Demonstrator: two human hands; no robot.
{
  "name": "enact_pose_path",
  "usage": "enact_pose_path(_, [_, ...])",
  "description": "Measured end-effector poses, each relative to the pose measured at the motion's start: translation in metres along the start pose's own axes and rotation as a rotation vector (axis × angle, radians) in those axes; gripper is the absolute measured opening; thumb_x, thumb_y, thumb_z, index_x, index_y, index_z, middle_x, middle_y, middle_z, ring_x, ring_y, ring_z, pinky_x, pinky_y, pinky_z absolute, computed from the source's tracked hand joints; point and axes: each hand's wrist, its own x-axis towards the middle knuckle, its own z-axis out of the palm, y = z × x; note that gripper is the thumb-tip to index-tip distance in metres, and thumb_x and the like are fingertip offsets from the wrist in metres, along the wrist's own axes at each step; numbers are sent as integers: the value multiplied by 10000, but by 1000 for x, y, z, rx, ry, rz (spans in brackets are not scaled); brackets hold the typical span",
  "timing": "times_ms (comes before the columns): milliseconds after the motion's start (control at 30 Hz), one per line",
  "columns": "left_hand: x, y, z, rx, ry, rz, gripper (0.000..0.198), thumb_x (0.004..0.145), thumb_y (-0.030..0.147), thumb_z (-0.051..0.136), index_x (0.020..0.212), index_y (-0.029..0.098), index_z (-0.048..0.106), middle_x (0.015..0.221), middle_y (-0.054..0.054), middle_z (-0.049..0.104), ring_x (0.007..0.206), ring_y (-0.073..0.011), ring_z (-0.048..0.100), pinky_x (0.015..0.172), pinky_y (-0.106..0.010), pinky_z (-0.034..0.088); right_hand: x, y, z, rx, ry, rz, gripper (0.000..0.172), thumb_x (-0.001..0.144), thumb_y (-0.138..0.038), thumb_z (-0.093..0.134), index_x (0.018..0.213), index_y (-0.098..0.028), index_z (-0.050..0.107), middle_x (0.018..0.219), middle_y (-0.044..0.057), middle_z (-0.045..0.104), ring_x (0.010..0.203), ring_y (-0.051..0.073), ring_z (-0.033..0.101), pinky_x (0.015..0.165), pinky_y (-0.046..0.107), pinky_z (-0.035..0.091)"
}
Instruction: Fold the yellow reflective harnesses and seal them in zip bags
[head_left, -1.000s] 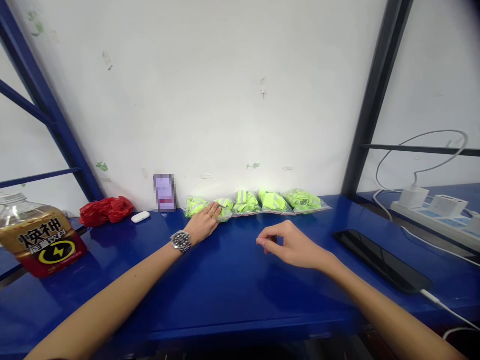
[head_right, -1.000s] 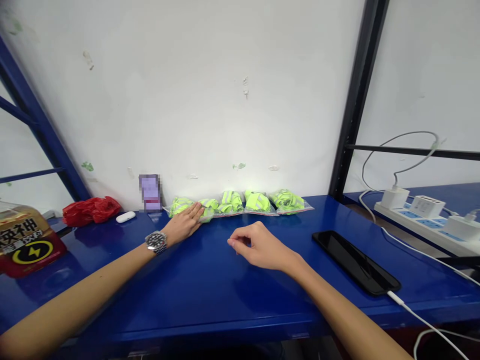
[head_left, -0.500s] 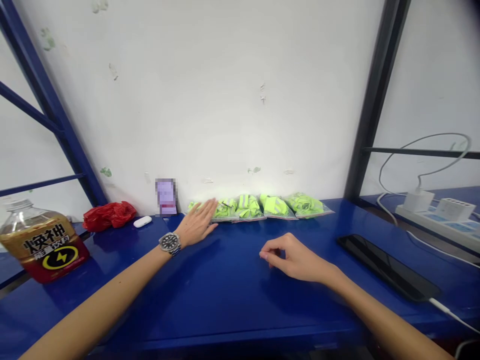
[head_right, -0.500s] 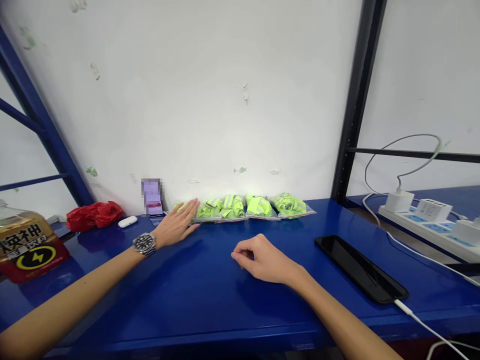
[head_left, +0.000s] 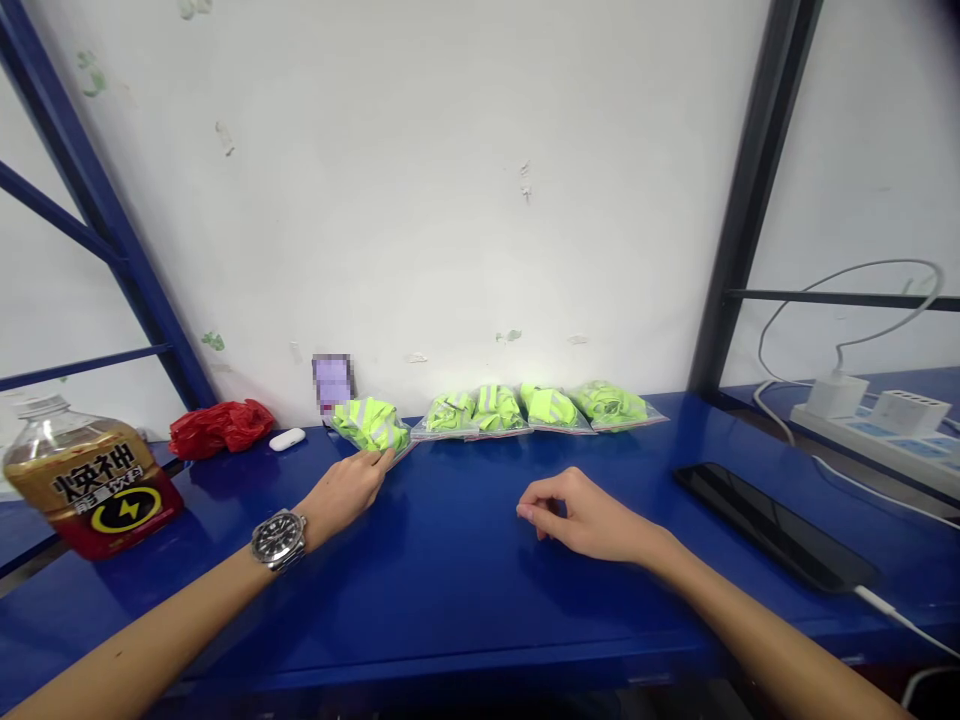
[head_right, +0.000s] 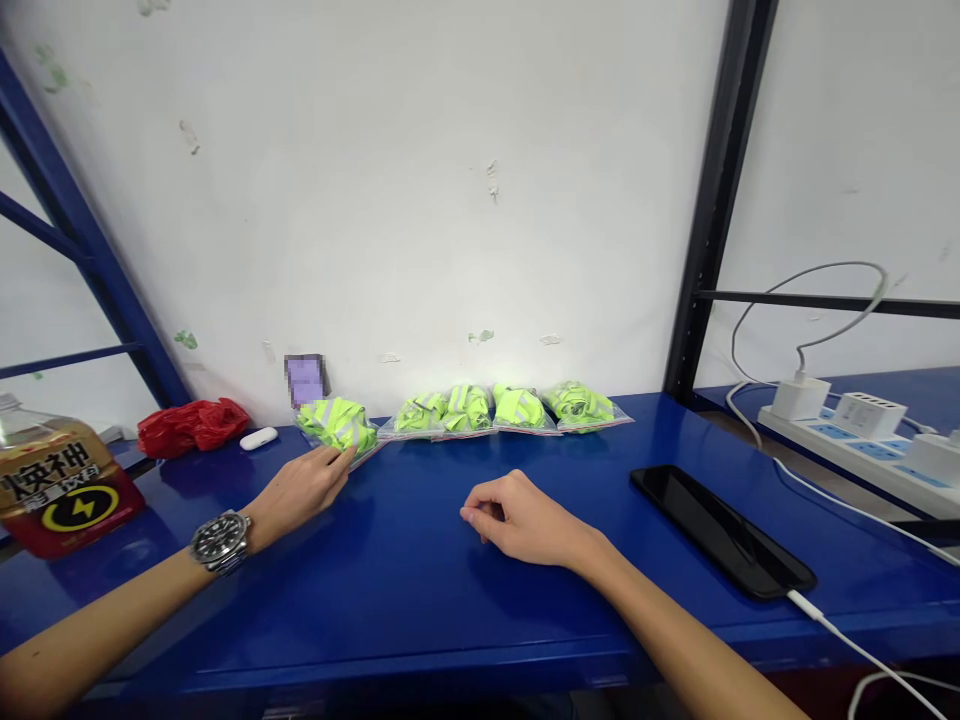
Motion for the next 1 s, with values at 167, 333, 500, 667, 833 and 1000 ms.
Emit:
enact_pose_path(167, [20, 14, 0, 169, 171, -61, 264, 944, 312, 399, 956, 125, 585, 940, -149, 574, 910, -284, 543, 782, -407, 440, 0, 2, 3, -19, -23, -6, 281, 910, -323, 460, 808, -161, 665, 627, 14, 648, 488, 91, 445, 481, 213, 325])
enact_pose_path(333, [39, 7, 17, 267, 97, -161, 252, 885, 48, 353, 968, 97, 586, 906, -162, 587, 850, -277, 553, 717, -385, 432, -2, 7, 3, -12, -15, -1, 287, 914, -328, 457, 813, -160, 666, 623, 17, 653, 491, 95, 464, 478, 209, 333])
enact_pose_path(500, [44, -5, 23, 334, 258, -22, 388, 896, 26, 309, 1199, 157, 515, 1188, -186, 538, 1022, -289, 530, 841, -429, 410, -2, 7, 5, -13, -33, -15, 286, 917, -321, 456, 828, -157, 673, 634, 19, 664, 487, 91, 491, 486, 201, 351])
enact_pose_path(667, [58, -7, 17, 342, 179, -14, 353, 880, 15, 321, 1124, 146, 540, 1096, -165, 584, 1006, -289, 546, 837, -428, 415, -2, 5, 4, -14, -34, -24, 277, 913, -302, 462, 822, -153, 678, 636, 16, 667, 462, 74, 452, 468, 195, 329])
enact_pose_path(833, [69, -7, 8, 192, -12, -154, 273, 865, 11, 337, 1018, 120, 535, 922, -138, 630, 918, -267, 603, 792, -376, 441, -4, 7, 4, -1, -25, -12, 286, 909, -306, 466, 819, -144, 684, 630, 22, 668, 476, 82, 481, 478, 195, 344])
enact_pose_path(1000, [60, -35, -22, 123, 0, -355, 195, 893, 115, 334, 1046, 58, 442, 797, -142, 625, 687, -252, 645, 567, -293, 435, -5, 8, 3, 26, 3, -19, 301, 905, -336, 472, 809, -143, 681, 642, 33, 673, 487, 99, 498, 477, 211, 353])
